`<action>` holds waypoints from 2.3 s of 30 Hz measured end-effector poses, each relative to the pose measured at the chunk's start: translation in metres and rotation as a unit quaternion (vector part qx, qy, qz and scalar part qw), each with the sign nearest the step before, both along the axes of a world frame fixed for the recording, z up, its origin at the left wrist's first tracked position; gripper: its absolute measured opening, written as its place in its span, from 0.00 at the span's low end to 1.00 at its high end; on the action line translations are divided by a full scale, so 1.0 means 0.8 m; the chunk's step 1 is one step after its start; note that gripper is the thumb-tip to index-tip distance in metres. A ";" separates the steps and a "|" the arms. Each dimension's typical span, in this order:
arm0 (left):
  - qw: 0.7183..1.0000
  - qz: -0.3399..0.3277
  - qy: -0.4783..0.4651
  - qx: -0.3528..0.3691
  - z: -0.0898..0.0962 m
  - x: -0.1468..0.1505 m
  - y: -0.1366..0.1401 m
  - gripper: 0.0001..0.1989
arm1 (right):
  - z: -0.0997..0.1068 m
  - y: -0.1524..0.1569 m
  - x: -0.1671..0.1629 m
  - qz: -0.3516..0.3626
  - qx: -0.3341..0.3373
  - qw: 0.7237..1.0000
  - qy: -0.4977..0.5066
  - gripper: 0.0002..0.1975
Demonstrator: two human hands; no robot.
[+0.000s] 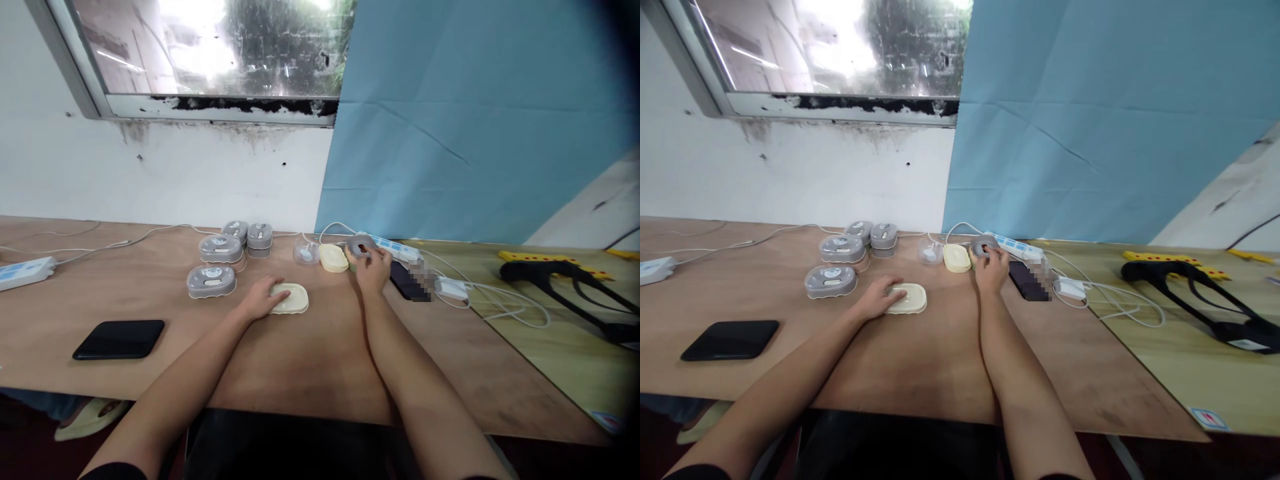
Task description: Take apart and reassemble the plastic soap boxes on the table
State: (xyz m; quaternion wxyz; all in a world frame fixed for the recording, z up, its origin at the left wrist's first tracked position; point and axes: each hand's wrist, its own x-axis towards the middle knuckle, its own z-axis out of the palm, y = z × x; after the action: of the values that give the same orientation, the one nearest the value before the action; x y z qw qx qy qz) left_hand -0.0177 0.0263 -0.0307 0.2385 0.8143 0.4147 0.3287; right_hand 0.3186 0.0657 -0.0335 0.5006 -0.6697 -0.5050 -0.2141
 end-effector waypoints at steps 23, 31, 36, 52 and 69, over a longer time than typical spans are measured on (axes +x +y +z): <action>1.000 -0.007 0.011 -0.001 -0.002 0.000 0.001 0.27 | -0.004 -0.030 -0.073 0.146 -0.197 0.952 -0.183 0.12; 1.000 -0.009 0.013 0.002 -0.001 0.002 0.000 0.27 | 0.005 -0.069 -0.071 0.204 -0.110 0.963 -0.141 0.15; 1.000 -0.010 0.021 0.005 0.002 0.001 -0.002 0.26 | -0.006 -0.041 -0.045 0.229 -0.127 0.965 -0.022 0.21; 0.999 -0.007 0.036 0.011 -0.003 0.001 0.001 0.27 | 0.004 -0.050 -0.021 0.224 -0.179 0.958 -0.014 0.20; 0.961 0.025 0.232 0.146 0.030 0.058 -0.034 0.39 | -0.005 -0.041 -0.017 0.143 -0.145 0.975 0.090 0.12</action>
State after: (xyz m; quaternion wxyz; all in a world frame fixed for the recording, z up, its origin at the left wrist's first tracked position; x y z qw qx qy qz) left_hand 0.0288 -0.0006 -0.0063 0.0055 0.8836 0.4262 0.1937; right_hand 0.3048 0.0330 -0.0372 0.4673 -0.6722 -0.5742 -0.0033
